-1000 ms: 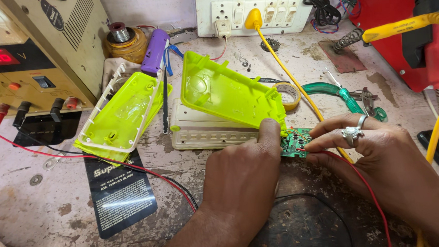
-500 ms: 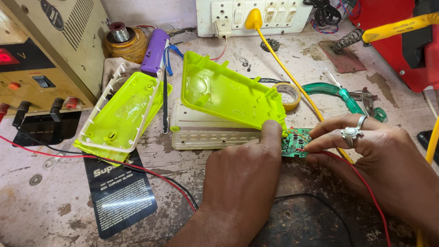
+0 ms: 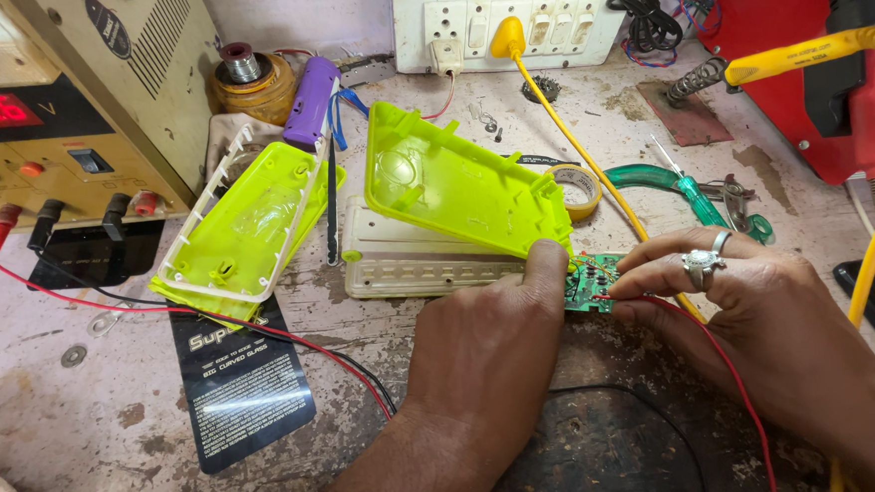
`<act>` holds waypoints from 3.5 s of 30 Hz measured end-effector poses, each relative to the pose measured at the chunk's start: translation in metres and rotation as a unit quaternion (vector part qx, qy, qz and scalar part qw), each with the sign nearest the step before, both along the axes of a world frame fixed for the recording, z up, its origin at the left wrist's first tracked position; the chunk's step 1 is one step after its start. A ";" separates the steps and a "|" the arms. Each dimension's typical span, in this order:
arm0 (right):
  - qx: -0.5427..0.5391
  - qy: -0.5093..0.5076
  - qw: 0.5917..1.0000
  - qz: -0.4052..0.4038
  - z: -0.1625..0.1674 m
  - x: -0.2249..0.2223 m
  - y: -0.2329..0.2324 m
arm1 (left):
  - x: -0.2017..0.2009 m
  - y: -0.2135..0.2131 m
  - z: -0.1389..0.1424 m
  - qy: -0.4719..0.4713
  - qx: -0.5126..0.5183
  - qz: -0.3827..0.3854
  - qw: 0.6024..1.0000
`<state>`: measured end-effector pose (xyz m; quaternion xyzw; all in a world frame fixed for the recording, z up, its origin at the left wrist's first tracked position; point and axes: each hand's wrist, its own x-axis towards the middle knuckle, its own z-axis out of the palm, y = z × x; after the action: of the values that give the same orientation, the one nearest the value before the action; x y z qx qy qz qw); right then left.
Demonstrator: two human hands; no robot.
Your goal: The person connects the red and black leads from a bench DC power supply to a small green circuit board removed from a plastic emergency light housing, adjusting the supply's voltage knob and probing the board's contacts. They flip and reposition the board, test a switch component, and hold the board against the light housing while checking its response.
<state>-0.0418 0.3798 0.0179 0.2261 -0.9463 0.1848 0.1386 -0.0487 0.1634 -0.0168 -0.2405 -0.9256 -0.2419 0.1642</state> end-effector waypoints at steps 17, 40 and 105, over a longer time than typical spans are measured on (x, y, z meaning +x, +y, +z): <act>-0.002 0.003 1.000 0.005 -0.001 0.000 0.000 | 0.001 0.000 -0.003 0.016 0.008 -0.006 1.000; -0.003 0.001 1.000 0.005 -0.005 -0.001 0.001 | 0.000 0.009 -0.001 0.027 0.011 0.008 1.000; -0.003 -0.047 0.989 -0.138 0.002 0.002 -0.014 | 0.000 0.010 -0.002 0.007 0.022 -0.009 1.000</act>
<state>-0.0396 0.3654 0.0200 0.0844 -0.9732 0.1775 0.1190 -0.0485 0.1729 -0.0190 -0.2471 -0.9166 -0.2619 0.1737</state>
